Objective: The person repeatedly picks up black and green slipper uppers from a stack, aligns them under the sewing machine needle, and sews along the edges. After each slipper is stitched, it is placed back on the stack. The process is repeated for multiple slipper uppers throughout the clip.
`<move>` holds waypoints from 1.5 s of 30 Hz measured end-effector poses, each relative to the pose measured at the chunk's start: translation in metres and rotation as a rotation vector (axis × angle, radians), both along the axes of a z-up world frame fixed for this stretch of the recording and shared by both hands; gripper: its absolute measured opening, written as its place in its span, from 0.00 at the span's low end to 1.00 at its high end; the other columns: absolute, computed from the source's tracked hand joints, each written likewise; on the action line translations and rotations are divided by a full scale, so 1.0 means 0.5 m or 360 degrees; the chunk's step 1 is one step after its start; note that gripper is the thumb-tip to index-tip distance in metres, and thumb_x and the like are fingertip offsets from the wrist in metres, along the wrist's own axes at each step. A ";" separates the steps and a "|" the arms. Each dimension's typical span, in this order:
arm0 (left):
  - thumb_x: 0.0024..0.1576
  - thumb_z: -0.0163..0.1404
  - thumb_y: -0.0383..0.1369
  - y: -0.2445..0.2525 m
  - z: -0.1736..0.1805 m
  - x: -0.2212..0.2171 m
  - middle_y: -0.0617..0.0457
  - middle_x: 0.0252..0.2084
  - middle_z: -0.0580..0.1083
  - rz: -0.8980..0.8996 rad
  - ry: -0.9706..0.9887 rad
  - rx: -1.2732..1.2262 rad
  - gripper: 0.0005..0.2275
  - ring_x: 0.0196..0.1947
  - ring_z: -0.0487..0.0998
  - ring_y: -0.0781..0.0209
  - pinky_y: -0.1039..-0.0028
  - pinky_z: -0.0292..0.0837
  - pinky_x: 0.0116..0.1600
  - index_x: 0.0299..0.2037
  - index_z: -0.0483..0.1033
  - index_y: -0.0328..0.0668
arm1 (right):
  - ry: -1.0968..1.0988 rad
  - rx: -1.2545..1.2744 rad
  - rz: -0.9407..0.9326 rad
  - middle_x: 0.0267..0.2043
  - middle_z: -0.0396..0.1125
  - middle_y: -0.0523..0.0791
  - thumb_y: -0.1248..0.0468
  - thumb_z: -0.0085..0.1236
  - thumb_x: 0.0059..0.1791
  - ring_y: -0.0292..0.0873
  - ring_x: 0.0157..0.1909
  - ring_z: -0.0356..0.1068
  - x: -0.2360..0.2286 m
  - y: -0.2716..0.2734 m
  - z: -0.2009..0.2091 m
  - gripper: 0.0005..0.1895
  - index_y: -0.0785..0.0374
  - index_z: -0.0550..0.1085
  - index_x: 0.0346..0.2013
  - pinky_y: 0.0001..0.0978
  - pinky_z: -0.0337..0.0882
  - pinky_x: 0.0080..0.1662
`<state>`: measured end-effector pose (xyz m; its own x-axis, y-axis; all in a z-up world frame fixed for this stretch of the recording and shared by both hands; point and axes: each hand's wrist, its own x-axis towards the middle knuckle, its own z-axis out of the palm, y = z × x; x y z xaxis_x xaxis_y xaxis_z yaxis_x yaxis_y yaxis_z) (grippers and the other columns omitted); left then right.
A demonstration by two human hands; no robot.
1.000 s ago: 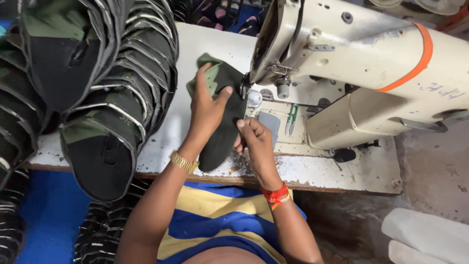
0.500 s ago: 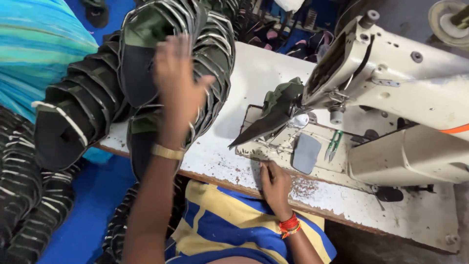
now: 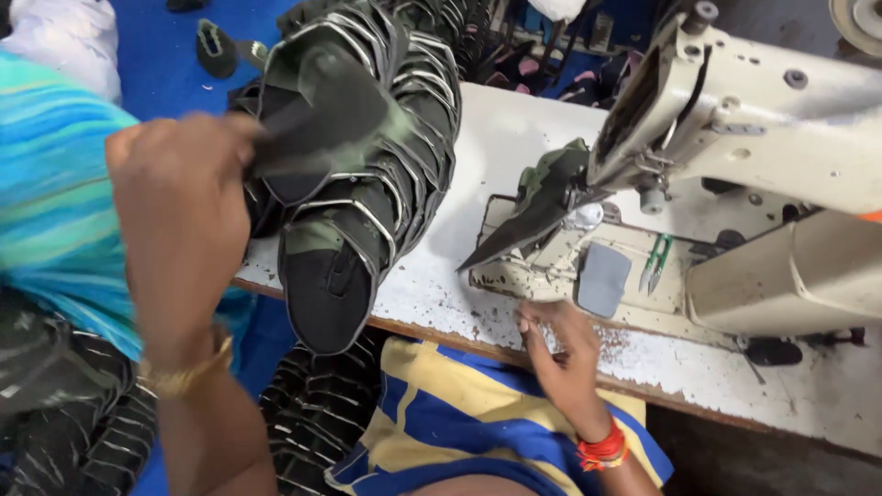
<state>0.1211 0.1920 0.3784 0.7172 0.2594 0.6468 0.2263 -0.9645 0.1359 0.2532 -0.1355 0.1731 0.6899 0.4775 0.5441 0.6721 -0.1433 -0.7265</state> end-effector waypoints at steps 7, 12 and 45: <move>0.53 0.48 0.17 -0.151 0.008 0.007 0.54 0.40 0.78 -0.0755 0.0311 0.0024 0.13 0.47 0.77 0.57 0.52 0.57 0.67 0.42 0.82 0.43 | 0.0125 -0.0222 0.0425 0.49 0.71 0.53 0.63 0.66 0.43 0.52 0.50 0.69 0.023 0.023 0.190 0.22 0.72 0.75 0.48 0.40 0.68 0.54; 0.47 0.54 0.22 -0.203 -0.045 0.031 0.55 0.41 0.76 -0.0928 0.0392 -0.0125 0.12 0.48 0.76 0.57 0.59 0.61 0.63 0.41 0.80 0.41 | 0.1009 -0.0262 0.0992 0.38 0.72 0.42 0.67 0.65 0.49 0.32 0.41 0.67 0.011 0.002 0.167 0.11 0.69 0.77 0.44 0.28 0.70 0.44; 0.65 0.49 0.28 -0.294 -0.412 0.303 0.47 0.69 0.69 -0.1290 0.0143 -0.2092 0.27 0.61 0.71 0.68 0.75 0.68 0.62 0.75 0.57 0.44 | 0.1022 0.0658 -0.0134 0.37 0.75 0.42 0.71 0.58 0.53 0.28 0.37 0.69 0.180 0.061 -0.002 0.06 0.69 0.74 0.45 0.20 0.70 0.41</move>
<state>0.2729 0.0452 0.1725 0.9647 0.1270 0.2308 -0.2269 -0.0445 0.9729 0.3434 -0.1051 0.1723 0.9558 0.2542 0.1474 0.0993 0.1929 -0.9762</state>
